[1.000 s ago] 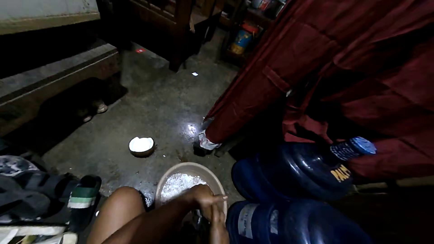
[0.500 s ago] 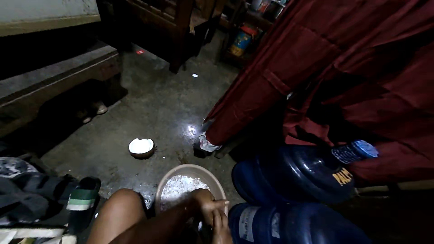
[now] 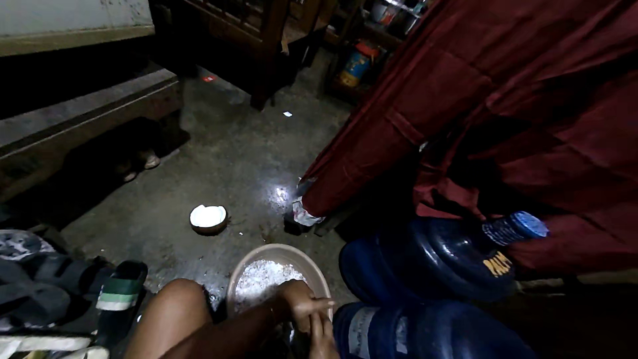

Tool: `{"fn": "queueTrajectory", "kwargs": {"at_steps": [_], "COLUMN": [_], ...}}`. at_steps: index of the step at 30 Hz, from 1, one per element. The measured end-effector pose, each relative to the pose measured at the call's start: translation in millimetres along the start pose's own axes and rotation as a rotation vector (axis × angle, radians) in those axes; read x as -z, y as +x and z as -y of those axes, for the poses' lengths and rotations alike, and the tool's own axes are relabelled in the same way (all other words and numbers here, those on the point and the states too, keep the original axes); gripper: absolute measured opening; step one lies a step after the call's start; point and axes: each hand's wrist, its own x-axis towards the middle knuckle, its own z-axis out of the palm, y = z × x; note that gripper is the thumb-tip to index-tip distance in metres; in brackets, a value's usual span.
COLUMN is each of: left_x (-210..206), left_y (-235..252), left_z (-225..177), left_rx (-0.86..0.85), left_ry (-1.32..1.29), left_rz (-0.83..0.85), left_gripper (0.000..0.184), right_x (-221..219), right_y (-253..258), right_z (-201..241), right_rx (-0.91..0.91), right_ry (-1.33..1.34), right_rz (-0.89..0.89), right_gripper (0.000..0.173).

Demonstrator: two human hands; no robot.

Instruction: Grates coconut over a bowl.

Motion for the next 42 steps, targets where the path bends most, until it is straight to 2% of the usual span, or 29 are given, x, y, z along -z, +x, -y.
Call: {"fn": "queueTrajectory", "kwargs": {"at_steps": [3, 6, 9, 11, 13, 15, 17, 19, 21, 23, 25, 27, 29, 30, 31, 33, 36, 39, 42], "left_x": [3, 13, 29, 21, 5, -2, 2, 8, 17, 29, 31, 19, -6, -15, -14, -2, 10, 30, 30], "left_y": [28, 39, 6, -17, -15, 3, 20, 34, 37, 16, -15, -39, -41, -33, -23, 0, 33, 20, -30], "left_z": [25, 21, -15, -31, -24, -8, 10, 18, 9, -15, -38, -46, -26, -11, -2, 6, 21, 6, -30], "left_rx": [0.067, 0.108, -0.001, -0.044, -0.021, 0.009, 0.089, 0.161, 0.138, 0.042, -0.02, -0.025, -0.072, -0.108, -0.075, 0.094, 0.195, 0.08, -0.032], "left_ry": [-0.252, -0.517, -0.457, -0.343, -0.134, 0.031, -0.052, -0.222, -0.305, -0.368, -0.35, -0.199, 0.042, 0.1, 0.121, 0.051, -0.216, -0.491, -0.486], "left_rz": [-0.036, -0.045, 0.09, 0.141, 0.094, 0.077, 0.042, 0.002, -0.01, 0.022, 0.068, 0.007, -0.127, -0.197, -0.189, -0.1, -0.129, -0.123, 0.011], "left_gripper": [0.076, 0.084, 0.086, 0.085, 0.082, 0.082, 0.08, 0.083, 0.085, 0.084, 0.086, 0.087, 0.08, 0.077, 0.076, 0.081, 0.088, 0.086, 0.085], "right_x": [-12, 9, 46, 57, 38, 6, -11, -11, 6, 38, 65, 67, 28, 5, -10, -17, -5, 29, 72], "right_y": [38, 76, 56, 20, -6, -7, 17, 54, 82, 84, 53, 11, -16, -16, -8, 19, 73, 95, 49], "right_z": [-2, -11, -5, 1, 3, -1, -2, -9, -21, -21, -11, 4, 4, 0, -2, -2, -11, -11, -1], "right_rx": [-0.085, -0.102, -0.047, -0.011, 0.002, -0.007, -0.065, -0.118, -0.074, -0.009, 0.027, 0.06, 0.105, 0.112, 0.098, 0.0, -0.065, 0.047, 0.09], "right_ry": [-0.012, -0.01, 0.002, -0.013, -0.017, -0.018, 0.016, 0.043, 0.11, 0.17, 0.141, 0.03, -0.067, -0.097, -0.119, -0.122, -0.06, 0.08, 0.008], "right_rz": [0.104, 0.283, 0.261, 0.201, 0.112, 0.015, 0.06, 0.201, 0.309, 0.359, 0.303, 0.17, -0.02, -0.103, -0.126, 0.01, 0.254, 0.287, 0.247], "right_gripper": [0.07, 0.075, 0.07, 0.077, 0.078, 0.076, 0.074, 0.077, 0.077, 0.076, 0.075, 0.071, 0.064, 0.059, 0.057, 0.06, 0.067, 0.052, 0.065]}}
